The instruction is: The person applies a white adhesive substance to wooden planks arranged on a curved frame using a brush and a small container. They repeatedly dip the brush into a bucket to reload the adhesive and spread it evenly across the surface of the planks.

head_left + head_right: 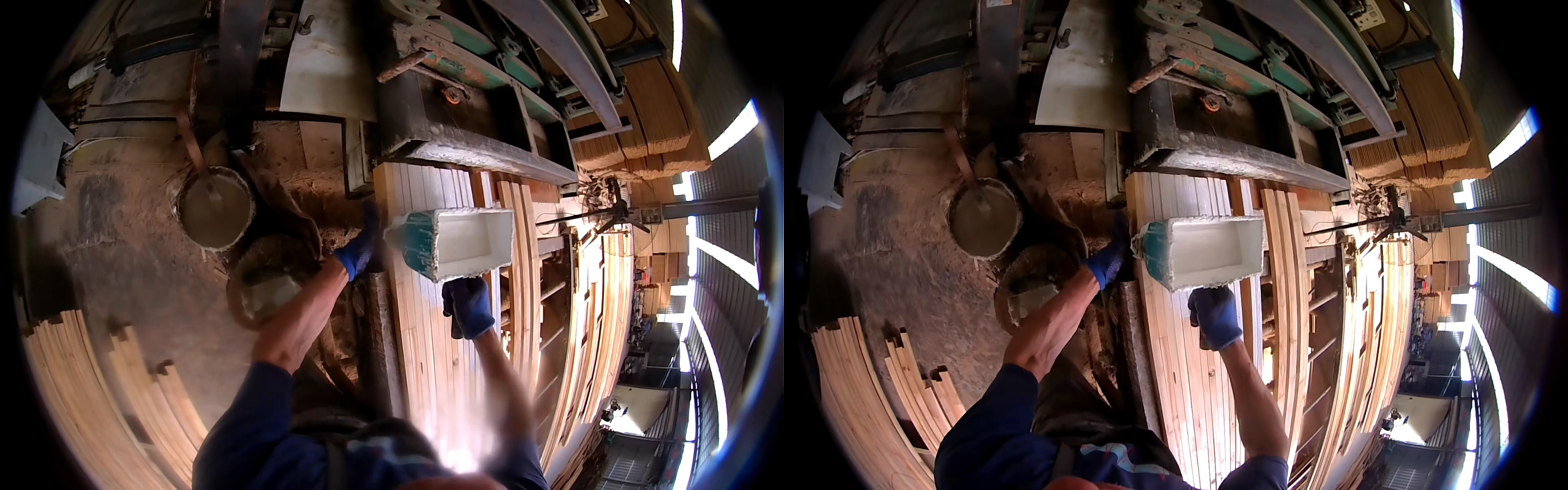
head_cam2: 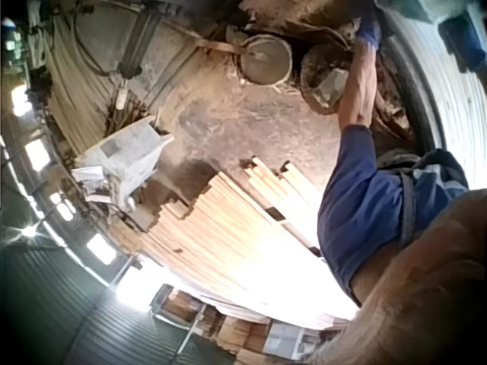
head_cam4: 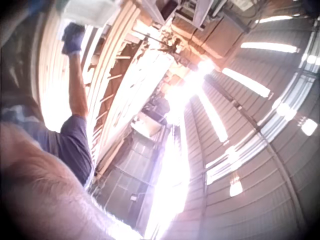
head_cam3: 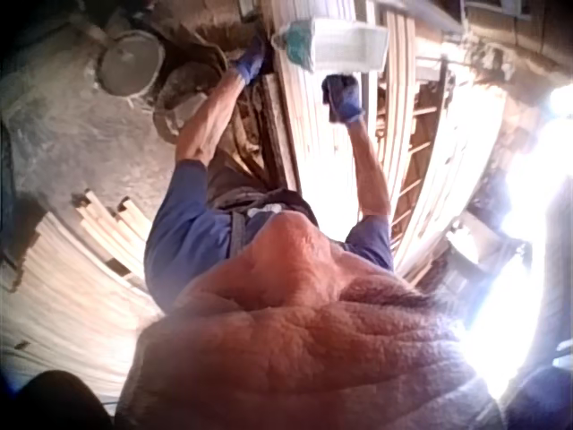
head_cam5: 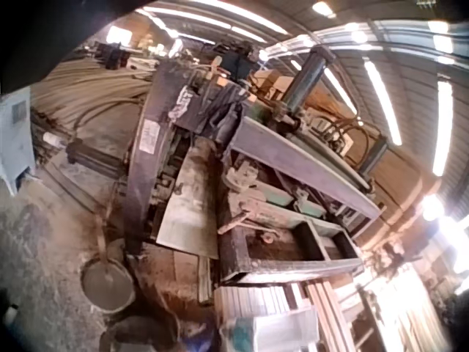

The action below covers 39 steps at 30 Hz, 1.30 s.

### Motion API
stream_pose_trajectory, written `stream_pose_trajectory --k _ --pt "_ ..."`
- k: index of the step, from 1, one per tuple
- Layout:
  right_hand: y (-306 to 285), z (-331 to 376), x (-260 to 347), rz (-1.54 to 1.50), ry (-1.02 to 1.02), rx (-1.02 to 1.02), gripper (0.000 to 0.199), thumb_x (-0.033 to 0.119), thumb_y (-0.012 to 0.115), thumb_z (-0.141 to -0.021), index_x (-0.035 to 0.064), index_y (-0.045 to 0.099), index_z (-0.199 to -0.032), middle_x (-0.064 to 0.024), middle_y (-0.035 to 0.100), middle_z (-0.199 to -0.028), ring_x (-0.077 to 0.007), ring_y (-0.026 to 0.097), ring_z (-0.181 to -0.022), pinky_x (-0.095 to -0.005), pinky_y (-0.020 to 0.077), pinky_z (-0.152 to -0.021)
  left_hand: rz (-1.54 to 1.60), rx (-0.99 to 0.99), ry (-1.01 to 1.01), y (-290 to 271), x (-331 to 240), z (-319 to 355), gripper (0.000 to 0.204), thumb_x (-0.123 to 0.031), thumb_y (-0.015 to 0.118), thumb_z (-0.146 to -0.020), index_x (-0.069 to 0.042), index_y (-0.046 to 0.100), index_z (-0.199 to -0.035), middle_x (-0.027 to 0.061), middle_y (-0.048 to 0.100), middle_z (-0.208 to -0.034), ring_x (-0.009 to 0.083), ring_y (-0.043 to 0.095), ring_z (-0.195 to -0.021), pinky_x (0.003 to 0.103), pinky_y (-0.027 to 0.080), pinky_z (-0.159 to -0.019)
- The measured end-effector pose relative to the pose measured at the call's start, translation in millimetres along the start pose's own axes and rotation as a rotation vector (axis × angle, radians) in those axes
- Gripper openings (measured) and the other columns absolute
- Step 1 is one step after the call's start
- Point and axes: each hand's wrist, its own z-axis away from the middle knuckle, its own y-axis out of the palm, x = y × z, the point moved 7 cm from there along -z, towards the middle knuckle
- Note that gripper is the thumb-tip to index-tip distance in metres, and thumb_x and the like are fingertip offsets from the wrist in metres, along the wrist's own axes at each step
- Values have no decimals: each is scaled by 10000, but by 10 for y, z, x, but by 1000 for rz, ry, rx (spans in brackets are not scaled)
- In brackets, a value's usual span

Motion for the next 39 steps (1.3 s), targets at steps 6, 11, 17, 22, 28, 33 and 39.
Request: stream_pose_trajectory --k 6,11,17,22,28,33,39 --pt "431 -1090 290 -296 -78 -70 281 309 574 -965 58 567 -839 -6 504 -567 -101 435 -392 -271 366 -369 153 147 15 14 175 -21 948 -838 226 -837 -114 467 -1398 101 550 -1343 247 543 -1175 407 440 -1017" --pt "123 -442 -16 25 85 -65 325 291 529 -981 58 569 -758 -21 529 -556 -102 494 -420 -272 391 -375 144 82 -100 579 -139 512 946 -832 205 -842 -116 464 -1401 97 570 -1320 253 559 -1157 405 457 -1004" --pt "-260 420 -122 -8 99 0 281 276 533 -971 22 600 -869 -33 561 -597 -96 537 -467 -262 415 -412 64 48 -151 684 -258 651 973 -843 189 -828 -113 429 -1425 110 566 -1316 255 568 -1155 412 473 -995" --pt "-16 -722 250 17 -132 159 294 280 585 -929 69 568 -725 -3 524 -548 -89 492 -443 -272 347 -369 -13 127 -50 605 -182 538 1080 -904 228 -751 -94 411 -1441 132 517 -1377 252 511 -1222 397 419 -1045" --pt "-28 -941 69 -185 -137 203 295 338 627 -926 100 570 -762 7 487 -527 -94 451 -407 -260 341 -353 20 84 -113 642 -131 668 973 -824 203 -852 -91 373 -1469 137 455 -1441 244 464 -1270 349 363 -1085" --pt "26 -1016 156 -177 -112 261 312 384 654 -916 81 592 -870 -6 525 -547 -98 484 -419 -249 386 -374 -13 70 -25 561 -217 576 1080 -914 262 -737 -116 406 -1450 127 502 -1397 265 518 -1221 419 429 -1040" --pt "-105 -920 332 -33 -107 182 350 334 574 -938 57 578 -724 -33 538 -558 -117 490 -413 -260 379 -388 104 107 -42 462 -231 409 1115 -927 269 -717 -92 405 -1442 133 498 -1395 280 509 -1235 448 430 -1038"
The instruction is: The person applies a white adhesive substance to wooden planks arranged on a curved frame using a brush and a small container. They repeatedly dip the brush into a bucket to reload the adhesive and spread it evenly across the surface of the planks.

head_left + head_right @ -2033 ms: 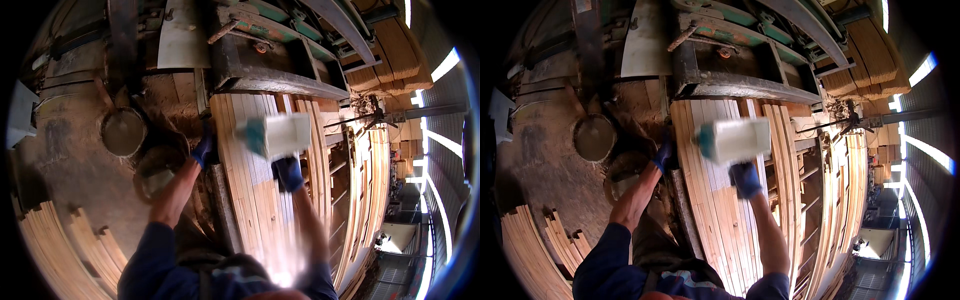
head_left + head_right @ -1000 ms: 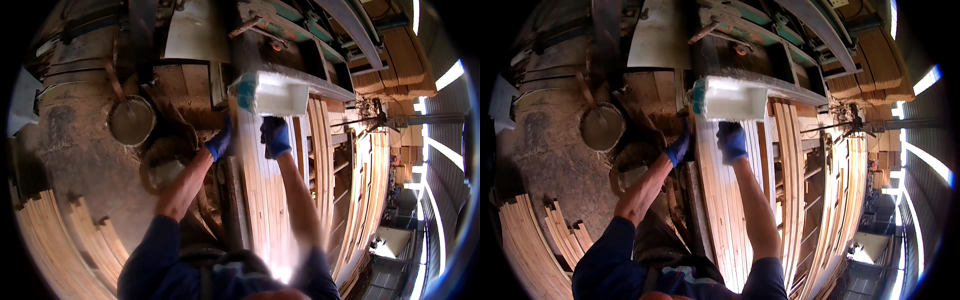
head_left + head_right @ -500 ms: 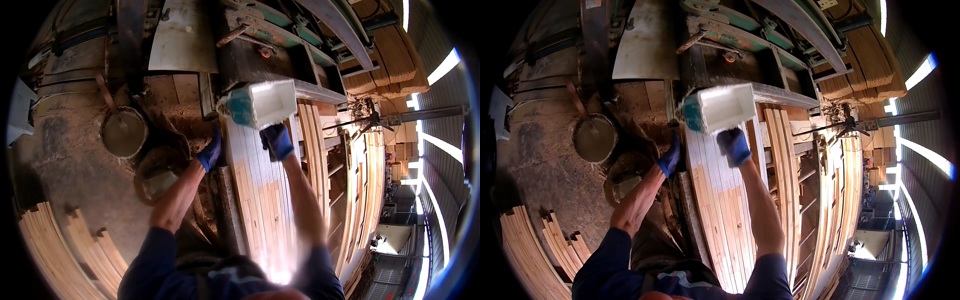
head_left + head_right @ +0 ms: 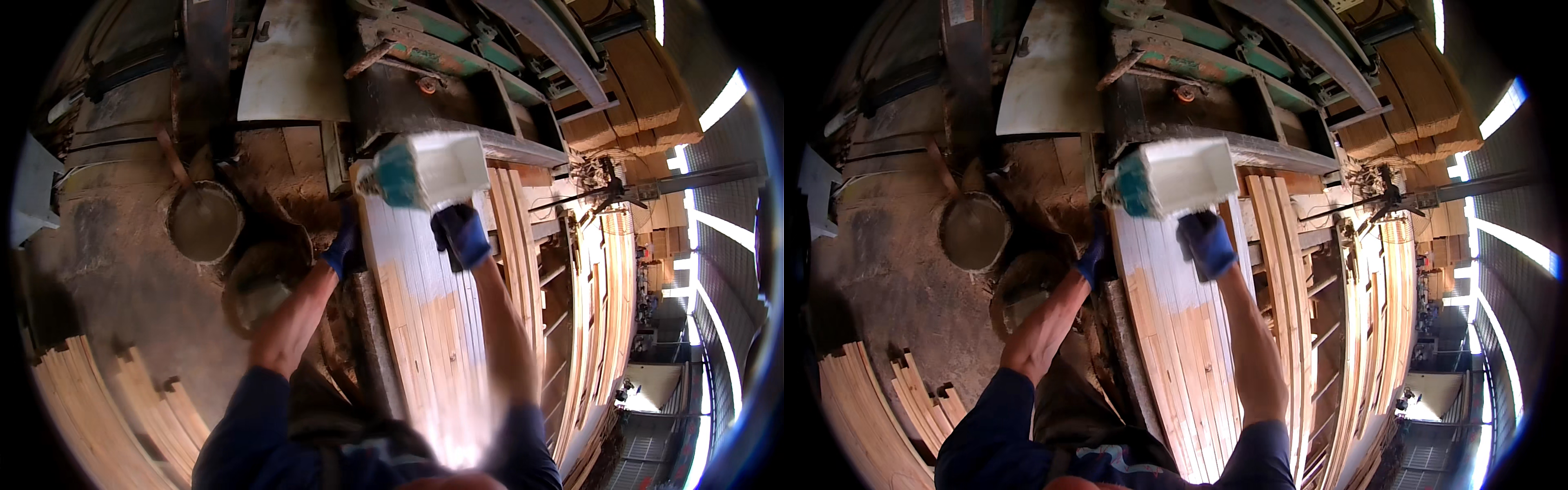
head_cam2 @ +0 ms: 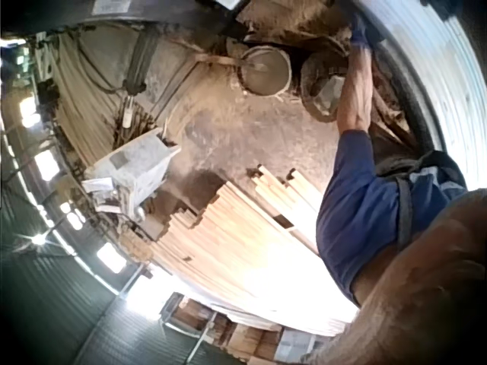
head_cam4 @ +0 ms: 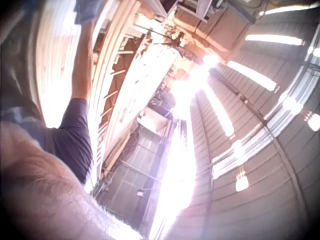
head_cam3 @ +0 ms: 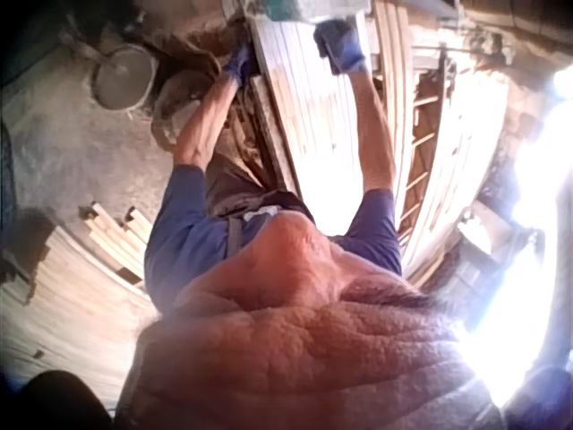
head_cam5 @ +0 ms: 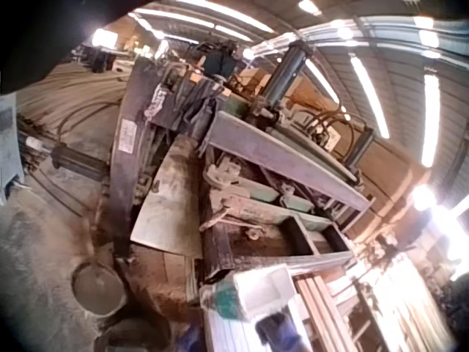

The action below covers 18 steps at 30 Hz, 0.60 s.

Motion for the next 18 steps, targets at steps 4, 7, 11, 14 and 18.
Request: stream_pose_trajectory --k 4,7,11,14,18 --pt "-399 898 -108 -52 23 -158 303 327 613 -937 31 603 -875 -34 537 -562 -107 494 -425 -251 376 -377 54 78 36 60 27 -43 1042 -891 261 -766 -100 425 -1426 135 545 -1343 274 538 -1188 436 459 -1002" --pt "-566 1269 -210 -47 141 -228 306 324 617 -940 27 609 -868 -33 526 -567 -102 487 -421 -264 382 -371 49 49 48 199 22 10 1054 -893 274 -761 -107 396 -1451 126 534 -1358 282 533 -1201 445 455 -1011" --pt "-419 690 -265 12 139 -282 333 309 585 -951 56 568 -735 -26 514 -548 -101 472 -410 -263 383 -373 22 72 98 256 78 4 1034 -883 297 -768 -110 400 -1447 131 524 -1368 283 534 -1197 445 458 -1011" --pt "-203 -202 -113 -68 36 -343 308 303 536 -983 41 621 -845 -9 509 -564 -91 456 -421 -250 380 -377 -14 -34 122 42 79 -24 1034 -885 326 -760 -109 410 -1437 135 509 -1381 284 522 -1205 450 465 -1004" --pt "-436 -175 -208 -27 82 -243 295 334 543 -985 70 666 -1032 10 493 -607 -72 441 -428 -237 386 -378 -11 -213 26 190 144 124 1015 -882 320 -769 -99 446 -1404 113 551 -1333 258 543 -1188 413 471 -998"
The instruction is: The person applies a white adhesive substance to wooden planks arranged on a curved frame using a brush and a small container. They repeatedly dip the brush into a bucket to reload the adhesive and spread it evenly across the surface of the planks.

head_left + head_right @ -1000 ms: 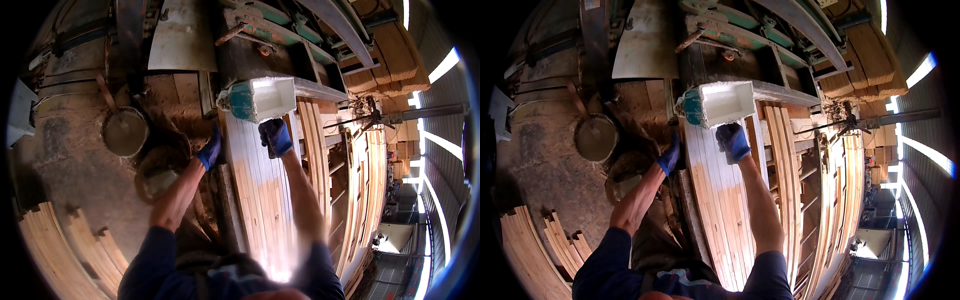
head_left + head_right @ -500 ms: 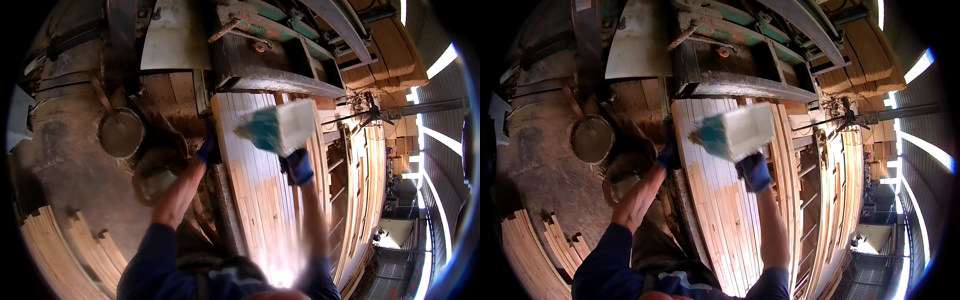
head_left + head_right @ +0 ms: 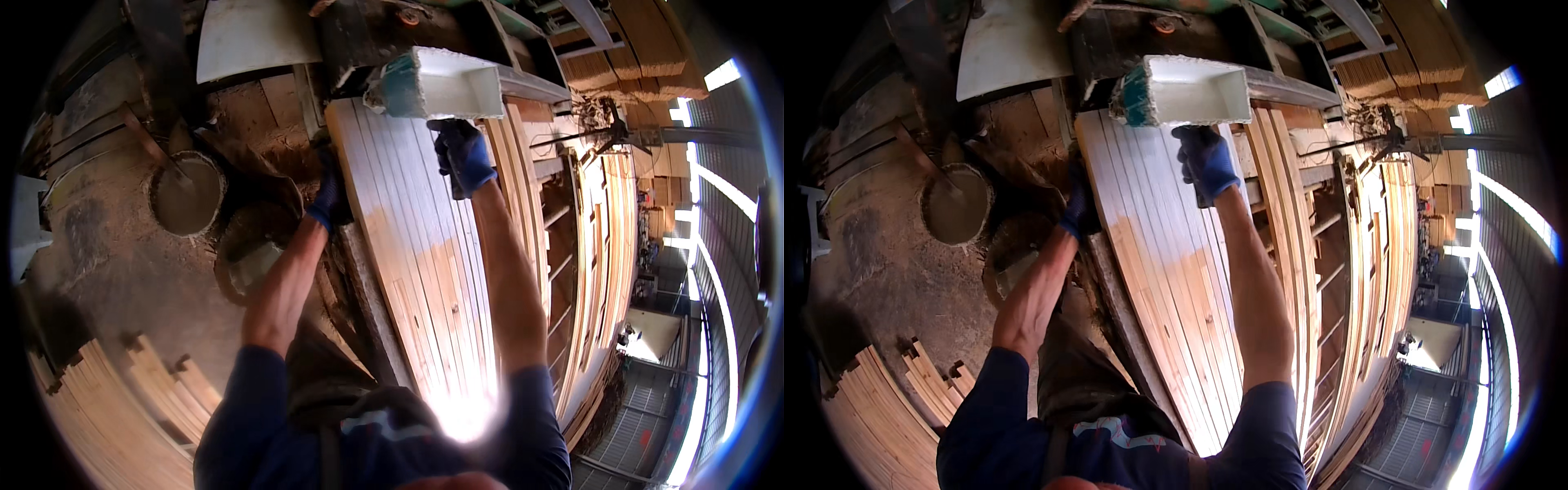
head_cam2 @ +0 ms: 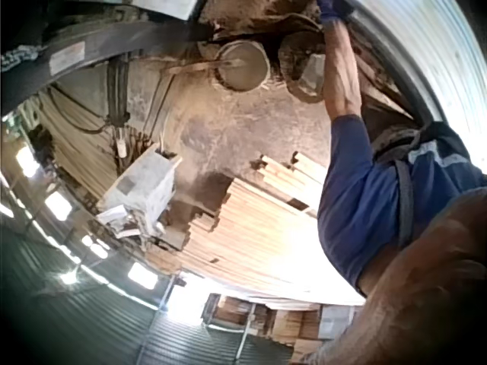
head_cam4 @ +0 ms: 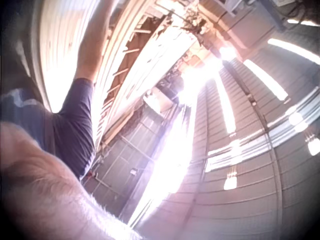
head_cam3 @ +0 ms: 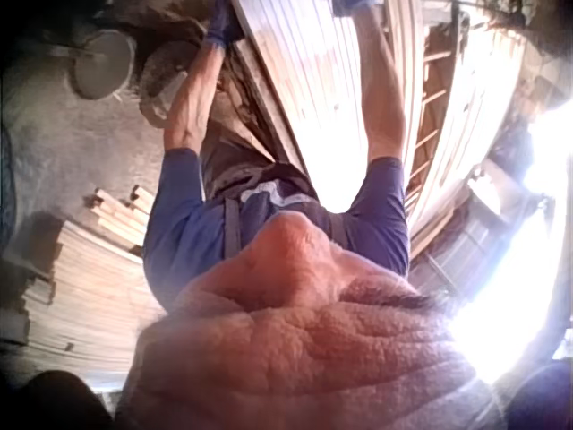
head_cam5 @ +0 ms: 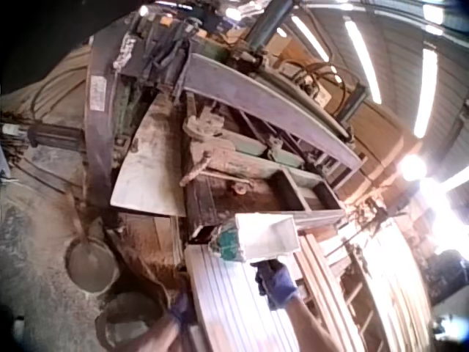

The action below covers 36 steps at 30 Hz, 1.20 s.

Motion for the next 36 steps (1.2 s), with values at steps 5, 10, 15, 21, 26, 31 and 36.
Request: stream_pose_trajectory --k 5,10,15,21,26,31,36 --pt "330 777 -32 -130 134 42 184 66 529 -925 53 621 -1084 -16 533 -711 -87 486 -469 -225 390 -390 -340 130 -16 -71 -247 460 1153 -909 221 -754 0 368 -1448 172 469 -1433 295 474 -1294 424 373 -1093" --pt "155 2242 -680 573 -144 89 121 88 513 -868 4 598 -885 -234 647 -767 -426 645 -720 -467 518 -611 -356 260 27 294 -289 669 1148 -901 183 -770 -3 346 -1465 170 441 -1460 299 449 -1322 420 333 -1121" --pt "-452 4188 -1091 594 -227 7 210 45 558 -821 50 669 -1000 -195 681 -885 -394 651 -780 -441 533 -656 -414 211 63 225 -411 681 1161 -905 153 -771 -3 319 -1483 158 399 -1495 300 414 -1351 422 297 -1137" --pt "-373 3837 -1167 493 -29 96 191 28 573 -802 83 694 -938 -113 675 -801 -275 658 -677 -376 546 -632 -369 -10 78 -448 -576 500 972 -792 268 -872 -34 354 -1474 119 388 -1509 290 384 -1364 425 282 -1143" --pt "173 1370 -332 546 -267 -105 168 144 564 -823 -16 610 -839 -227 662 -785 -390 660 -746 -469 524 -643 -495 -11 21 -498 -674 -247 909 -750 331 -893 -47 363 -1468 122 394 -1499 301 378 -1358 442 291 -1132" --pt "-425 1043 -441 586 -230 -287 285 223 519 -898 -33 575 -1010 -258 656 -897 -410 653 -845 -463 532 -717 -593 28 -46 6 -198 -633 937 -779 350 -866 -63 356 -1471 114 379 -1503 311 361 -1359 459 303 -1120" --pt "-1222 3313 -869 604 214 59 216 206 599 -891 57 638 -1043 -192 682 -961 -339 673 -864 -420 541 -729 -552 -18 -51 462 34 -145 966 -807 369 -838 -80 350 -1474 106 364 -1506 321 343 -1360 476 314 -1108"
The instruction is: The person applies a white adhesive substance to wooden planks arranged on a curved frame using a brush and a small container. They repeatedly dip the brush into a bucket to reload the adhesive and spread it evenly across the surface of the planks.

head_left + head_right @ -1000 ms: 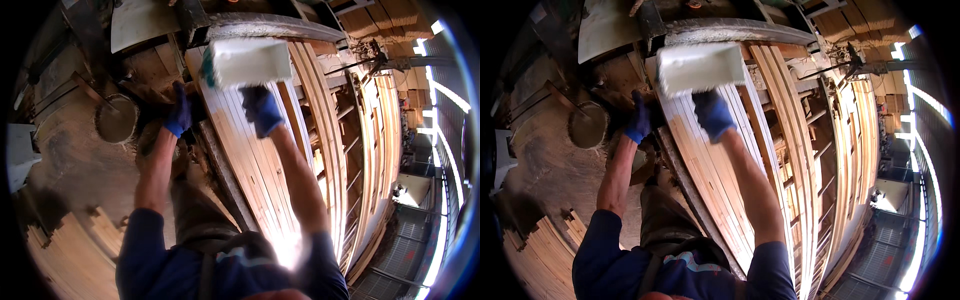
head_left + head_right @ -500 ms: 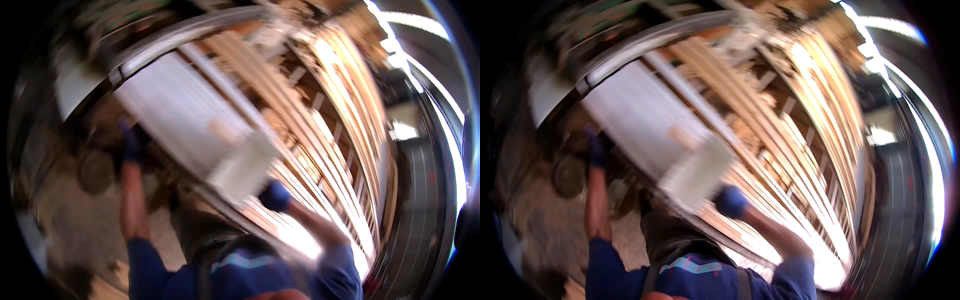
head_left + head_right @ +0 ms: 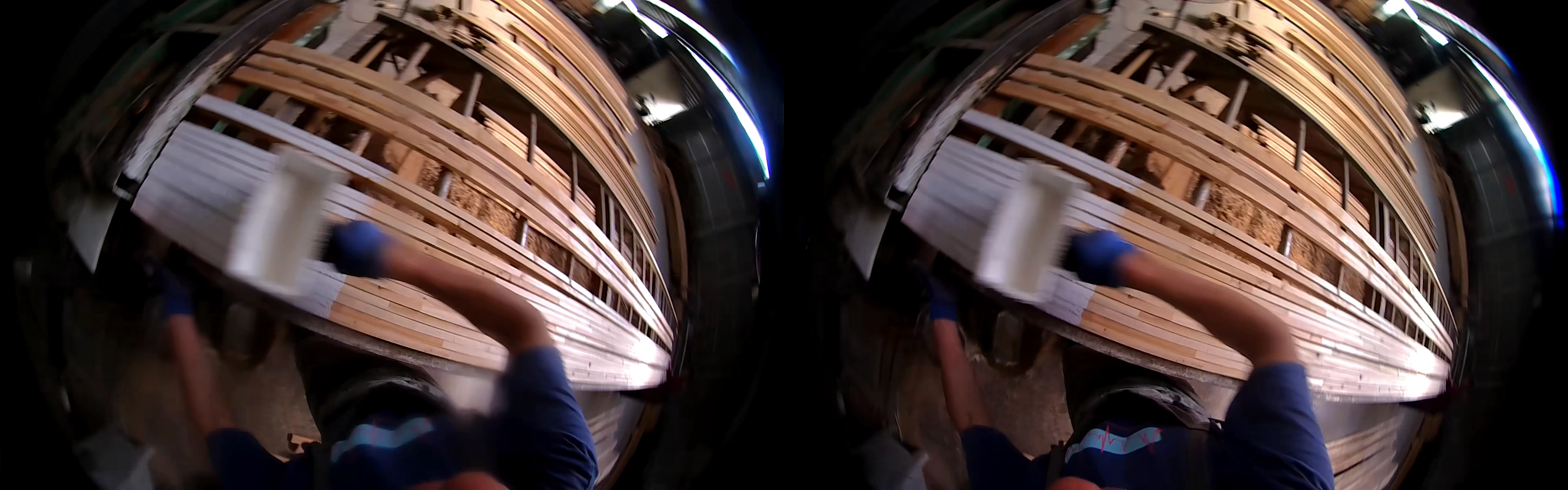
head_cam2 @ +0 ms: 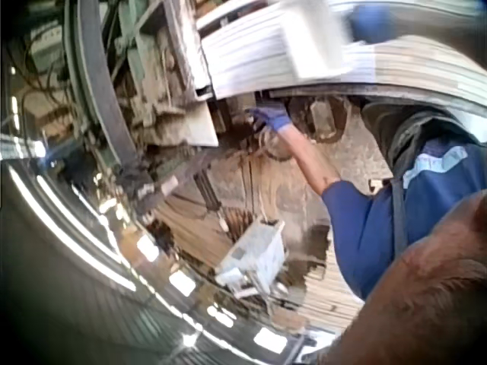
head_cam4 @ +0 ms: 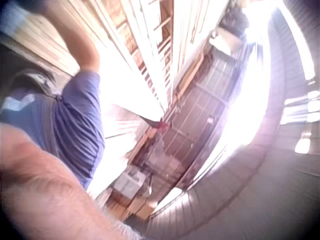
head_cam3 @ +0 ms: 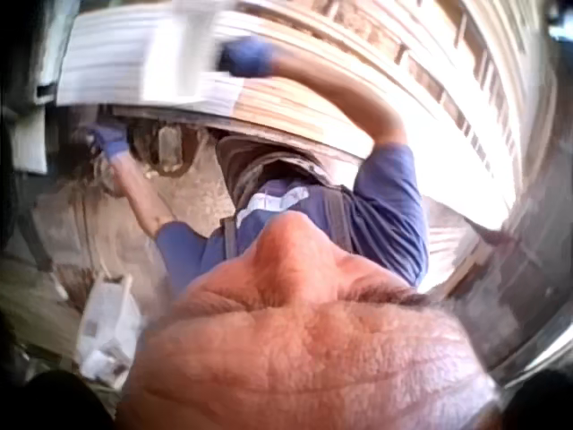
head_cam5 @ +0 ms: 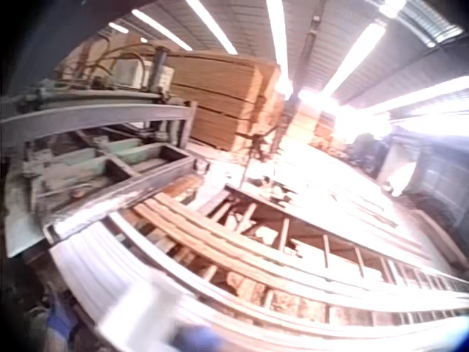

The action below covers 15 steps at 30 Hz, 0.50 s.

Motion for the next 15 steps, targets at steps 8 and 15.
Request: stream_pose_trajectory --k 8,15 --pt "584 3367 -1766 399 221 -56 340 113 516 -840 102 641 -1156 -171 694 -1004 -351 680 -878 -438 556 -736 -249 -135 294 -298 -95 699 848 -728 308 -920 -122 310 -1513 68 306 -1559 256 268 -1419 416 143 -1178" --pt "327 2128 -1406 238 90 -293 249 70 549 -801 101 640 -1031 -175 669 -816 -395 650 -746 -470 528 -606 -343 -106 440 -138 -10 816 764 -633 315 -978 -74 318 -1499 82 336 -1536 227 308 -1397 352 194 -1172"
